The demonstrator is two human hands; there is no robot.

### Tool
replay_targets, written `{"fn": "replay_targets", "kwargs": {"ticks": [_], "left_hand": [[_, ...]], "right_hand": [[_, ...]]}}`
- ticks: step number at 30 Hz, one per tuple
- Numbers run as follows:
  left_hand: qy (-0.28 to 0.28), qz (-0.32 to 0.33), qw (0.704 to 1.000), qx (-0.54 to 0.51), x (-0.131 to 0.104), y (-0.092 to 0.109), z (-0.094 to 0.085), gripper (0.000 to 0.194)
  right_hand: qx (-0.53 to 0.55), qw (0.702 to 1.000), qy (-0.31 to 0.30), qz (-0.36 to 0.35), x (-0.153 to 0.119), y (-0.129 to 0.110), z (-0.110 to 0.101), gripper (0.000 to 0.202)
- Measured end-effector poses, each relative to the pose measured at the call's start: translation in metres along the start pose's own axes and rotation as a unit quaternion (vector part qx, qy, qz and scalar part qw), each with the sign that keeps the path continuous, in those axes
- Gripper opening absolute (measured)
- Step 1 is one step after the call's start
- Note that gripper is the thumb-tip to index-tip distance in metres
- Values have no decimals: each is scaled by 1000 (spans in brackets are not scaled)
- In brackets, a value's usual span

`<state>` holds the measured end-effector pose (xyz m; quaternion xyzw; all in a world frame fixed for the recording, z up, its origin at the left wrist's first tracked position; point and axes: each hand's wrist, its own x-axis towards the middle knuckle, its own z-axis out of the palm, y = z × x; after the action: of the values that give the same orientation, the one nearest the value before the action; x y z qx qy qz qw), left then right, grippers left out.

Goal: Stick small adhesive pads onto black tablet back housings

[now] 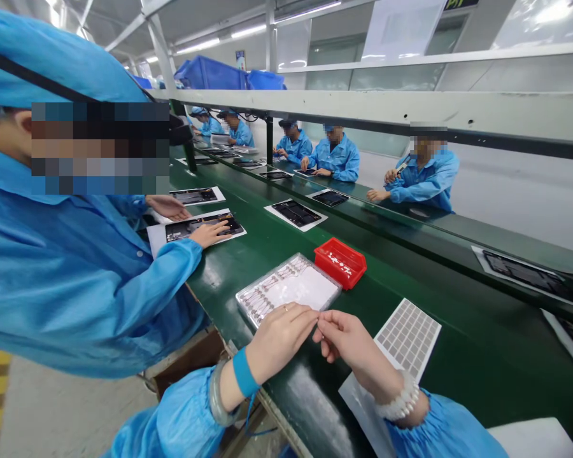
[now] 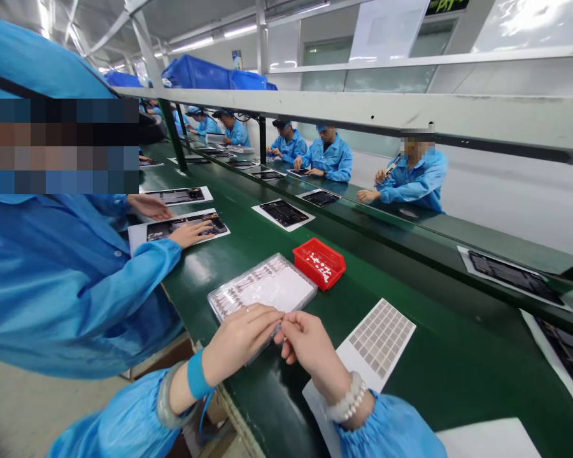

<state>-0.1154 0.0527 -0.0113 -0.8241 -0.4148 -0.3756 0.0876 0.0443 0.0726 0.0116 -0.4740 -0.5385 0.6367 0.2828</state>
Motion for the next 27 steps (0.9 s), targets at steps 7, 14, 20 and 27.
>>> {"fn": "replay_targets", "kwargs": {"ticks": [7,14,20,27], "left_hand": [[-31,-66,997,0,4,-1,2,21],[-45,-139,989,16,18,-22,1,32],[-201,-200,928,-240,13,61,-4,38],[-299,-284,730,-546,7,131,30,36]], "right_hand": [[-102,992,18,-66,4,4,0,26],[-137,988,60,-48,-21,4,-23,25],[-456,843,77,-277,-92,15,-50,22],[-376,885,164,-221,-162,45,-83,17]]}}
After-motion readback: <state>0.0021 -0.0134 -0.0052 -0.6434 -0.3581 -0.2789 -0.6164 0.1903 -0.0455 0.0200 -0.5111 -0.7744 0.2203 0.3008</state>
